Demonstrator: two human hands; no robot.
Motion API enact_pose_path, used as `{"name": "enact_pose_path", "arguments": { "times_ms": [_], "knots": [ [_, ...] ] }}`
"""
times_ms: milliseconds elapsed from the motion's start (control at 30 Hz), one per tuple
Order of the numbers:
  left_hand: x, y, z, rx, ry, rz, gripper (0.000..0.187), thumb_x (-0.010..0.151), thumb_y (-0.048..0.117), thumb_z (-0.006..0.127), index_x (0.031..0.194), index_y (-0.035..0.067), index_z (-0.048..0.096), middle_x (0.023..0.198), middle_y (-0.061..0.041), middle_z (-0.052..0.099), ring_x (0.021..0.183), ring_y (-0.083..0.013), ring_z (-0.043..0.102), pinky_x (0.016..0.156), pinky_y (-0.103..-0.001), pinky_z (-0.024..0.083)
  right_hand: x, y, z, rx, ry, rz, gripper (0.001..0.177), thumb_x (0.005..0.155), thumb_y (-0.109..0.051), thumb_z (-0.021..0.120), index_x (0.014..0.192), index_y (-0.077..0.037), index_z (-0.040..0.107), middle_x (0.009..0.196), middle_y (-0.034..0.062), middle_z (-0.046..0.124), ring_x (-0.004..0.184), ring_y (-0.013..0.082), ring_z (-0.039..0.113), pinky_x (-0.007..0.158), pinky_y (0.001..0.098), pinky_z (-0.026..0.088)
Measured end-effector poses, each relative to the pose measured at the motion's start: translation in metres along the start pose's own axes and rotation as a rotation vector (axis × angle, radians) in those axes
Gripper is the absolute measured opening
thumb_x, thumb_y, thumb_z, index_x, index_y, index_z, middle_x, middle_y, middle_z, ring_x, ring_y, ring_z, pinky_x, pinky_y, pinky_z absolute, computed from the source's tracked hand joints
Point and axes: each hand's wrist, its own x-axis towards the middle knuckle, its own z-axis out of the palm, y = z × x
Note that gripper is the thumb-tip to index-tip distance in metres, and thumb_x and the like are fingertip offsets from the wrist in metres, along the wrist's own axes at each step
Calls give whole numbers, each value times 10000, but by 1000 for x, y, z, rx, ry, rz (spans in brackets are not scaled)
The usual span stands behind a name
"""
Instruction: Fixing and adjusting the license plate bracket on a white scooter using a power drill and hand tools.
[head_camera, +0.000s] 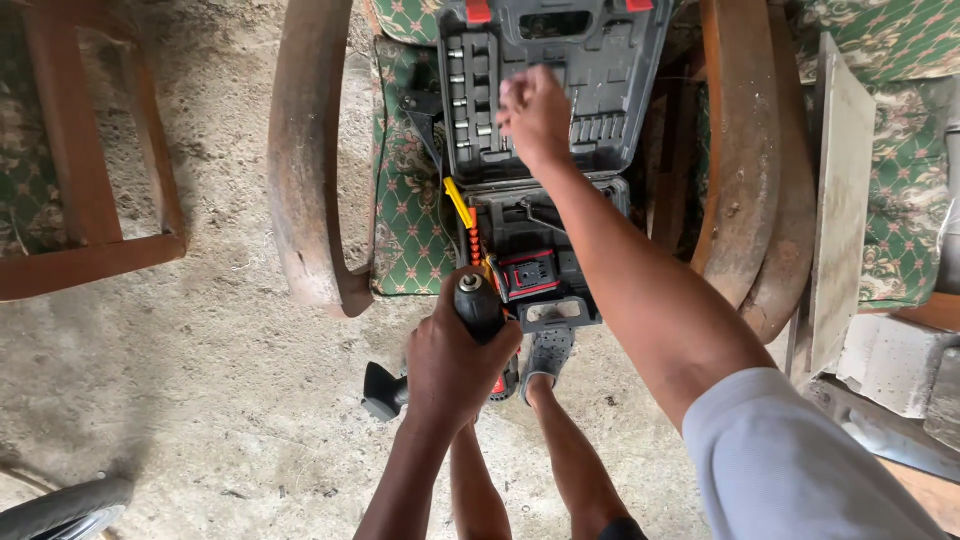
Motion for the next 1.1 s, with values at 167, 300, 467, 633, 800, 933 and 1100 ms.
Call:
{"name": "enact_pose_path", "arguments": {
  "times_ms": [167, 300, 467, 633, 800, 933, 1100],
  "knots": [
    [-3, 0, -8, -12, 9, 36, 579, 722, 276, 749, 1260, 157, 574, 748, -62, 773, 662, -279, 778, 681, -419, 612, -9, 65, 36, -96, -155, 28, 208, 969, -99, 645, 1151, 0, 656, 925, 93, 734, 662, 109, 709, 518, 221, 601],
    [-4, -3, -16, -1, -12, -9, 614, 721, 291, 756, 1291, 175, 557, 712, -78, 759, 645, -290, 767, 667, -428, 598, -14, 89, 65, -54, -15, 17, 235, 951, -97, 721, 1140, 41, 726, 816, 110, 775, 616, 114, 688, 509, 243, 541],
    [-4, -19, -23, 8, -16, -34, 624, 723, 291, 762, 1300, 183, 551, 687, -74, 753, 629, -290, 758, 644, -430, 584, -18, 85, 88, 32, 141, 27, 194, 898, -113, 777, 1019, 34, 740, 774, 71, 776, 582, 90, 709, 494, 237, 551],
    [-1, -33, -31, 3, -11, -27, 617, 736, 279, 766, 1302, 182, 541, 685, -60, 752, 626, -271, 766, 637, -414, 589, -2, 98, 87, -18, 91, 48, 230, 887, -146, 816, 968, 33, 696, 761, 74, 767, 572, 85, 694, 476, 249, 553],
    [1, -37, -36, 2, -49, -80, 608, 757, 263, 754, 1314, 181, 525, 654, -49, 743, 594, -245, 765, 621, -390, 598, -10, 76, 85, -87, 9, 43, 283, 875, -204, 816, 994, -5, 653, 764, 67, 763, 557, 80, 683, 470, 252, 544],
    [4, -44, -37, -17, -81, -91, 599, 771, 265, 738, 1321, 177, 519, 653, -37, 747, 576, -221, 770, 612, -368, 609, -11, 72, 85, -258, 33, -23, 275, 890, -221, 817, 949, -7, 656, 733, 72, 745, 548, 85, 688, 491, 252, 528],
    [9, -47, -38, -4, -54, -27, 612, 759, 256, 758, 1320, 162, 531, 664, -43, 748, 594, -219, 762, 616, -373, 599, 8, 81, 80, -252, -111, 34, 270, 894, -209, 833, 909, -19, 641, 711, 67, 746, 569, 89, 681, 530, 263, 535]
  ]
}}
